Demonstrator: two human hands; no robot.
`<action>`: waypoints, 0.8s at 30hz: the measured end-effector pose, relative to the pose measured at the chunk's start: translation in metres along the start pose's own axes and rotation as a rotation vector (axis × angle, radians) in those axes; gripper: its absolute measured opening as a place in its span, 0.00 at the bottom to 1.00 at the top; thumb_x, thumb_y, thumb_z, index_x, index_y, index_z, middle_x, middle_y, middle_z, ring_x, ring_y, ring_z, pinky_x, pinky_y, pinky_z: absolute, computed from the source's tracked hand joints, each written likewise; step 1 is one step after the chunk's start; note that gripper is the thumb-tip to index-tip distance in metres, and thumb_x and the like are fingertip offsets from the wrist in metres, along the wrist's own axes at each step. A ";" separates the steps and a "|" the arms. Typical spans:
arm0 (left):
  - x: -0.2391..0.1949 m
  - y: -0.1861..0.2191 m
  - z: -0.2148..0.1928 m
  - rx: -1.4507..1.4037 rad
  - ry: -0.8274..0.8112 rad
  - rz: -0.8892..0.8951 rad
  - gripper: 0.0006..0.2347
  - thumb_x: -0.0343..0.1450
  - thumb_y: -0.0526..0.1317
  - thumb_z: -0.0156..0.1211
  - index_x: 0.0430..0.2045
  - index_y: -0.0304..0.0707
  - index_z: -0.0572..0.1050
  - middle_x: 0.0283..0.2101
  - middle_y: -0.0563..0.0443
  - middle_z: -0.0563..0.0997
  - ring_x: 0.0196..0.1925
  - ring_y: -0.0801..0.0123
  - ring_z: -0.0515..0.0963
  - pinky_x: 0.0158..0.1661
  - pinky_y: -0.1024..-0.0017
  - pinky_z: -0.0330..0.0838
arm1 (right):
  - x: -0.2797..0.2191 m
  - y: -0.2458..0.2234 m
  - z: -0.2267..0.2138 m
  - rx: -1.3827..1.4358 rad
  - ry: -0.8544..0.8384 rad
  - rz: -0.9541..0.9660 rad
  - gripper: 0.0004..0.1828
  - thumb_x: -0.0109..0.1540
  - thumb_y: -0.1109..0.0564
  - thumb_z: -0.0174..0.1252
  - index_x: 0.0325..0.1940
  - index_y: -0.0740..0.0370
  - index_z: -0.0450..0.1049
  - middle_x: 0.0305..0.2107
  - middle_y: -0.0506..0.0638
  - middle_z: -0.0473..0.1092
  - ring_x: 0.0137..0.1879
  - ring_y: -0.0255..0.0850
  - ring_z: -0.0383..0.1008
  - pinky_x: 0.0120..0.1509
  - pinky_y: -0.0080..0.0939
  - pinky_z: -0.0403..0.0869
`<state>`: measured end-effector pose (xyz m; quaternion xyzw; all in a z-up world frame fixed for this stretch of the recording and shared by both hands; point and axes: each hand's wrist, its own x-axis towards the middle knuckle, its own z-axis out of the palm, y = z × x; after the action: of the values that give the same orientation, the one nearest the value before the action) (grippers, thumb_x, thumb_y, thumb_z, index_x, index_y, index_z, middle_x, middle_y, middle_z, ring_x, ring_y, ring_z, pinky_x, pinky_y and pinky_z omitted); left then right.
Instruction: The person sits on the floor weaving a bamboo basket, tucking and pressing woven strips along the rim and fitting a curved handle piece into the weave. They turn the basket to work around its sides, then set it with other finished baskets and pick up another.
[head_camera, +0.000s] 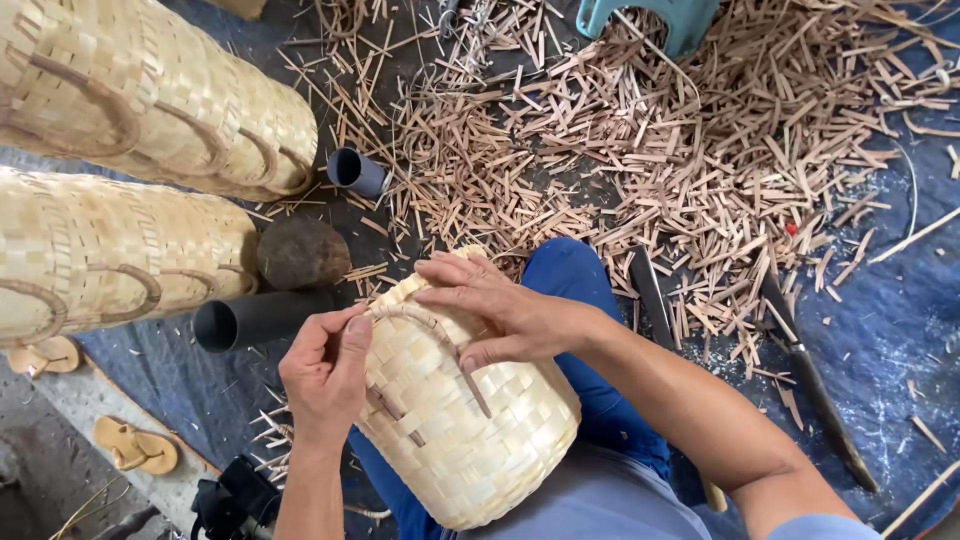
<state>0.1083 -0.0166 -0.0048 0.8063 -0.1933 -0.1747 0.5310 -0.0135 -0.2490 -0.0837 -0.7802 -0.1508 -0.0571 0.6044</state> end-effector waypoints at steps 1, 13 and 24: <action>-0.001 -0.002 -0.001 -0.010 -0.006 0.016 0.07 0.75 0.35 0.62 0.41 0.28 0.79 0.27 0.63 0.73 0.26 0.89 0.65 0.26 0.86 0.58 | -0.001 0.001 0.000 0.023 -0.020 -0.002 0.48 0.63 0.31 0.58 0.81 0.54 0.55 0.80 0.62 0.44 0.87 0.60 0.37 0.86 0.65 0.37; -0.004 0.011 0.004 0.259 0.056 0.128 0.09 0.78 0.39 0.56 0.42 0.29 0.78 0.33 0.56 0.80 0.33 0.82 0.74 0.36 0.81 0.71 | -0.002 -0.009 0.004 -0.013 -0.014 -0.016 0.52 0.58 0.31 0.63 0.81 0.51 0.56 0.81 0.61 0.43 0.87 0.60 0.33 0.86 0.64 0.33; -0.020 0.014 -0.004 -0.018 0.021 -0.052 0.08 0.75 0.36 0.60 0.42 0.28 0.79 0.26 0.59 0.75 0.22 0.85 0.67 0.23 0.84 0.61 | -0.016 -0.022 0.011 -0.108 0.048 -0.006 0.57 0.54 0.29 0.64 0.81 0.54 0.55 0.80 0.62 0.45 0.86 0.59 0.39 0.86 0.62 0.42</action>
<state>0.0911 -0.0087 0.0106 0.8082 -0.1651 -0.1817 0.5353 -0.0367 -0.2364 -0.0705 -0.8095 -0.1352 -0.0856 0.5649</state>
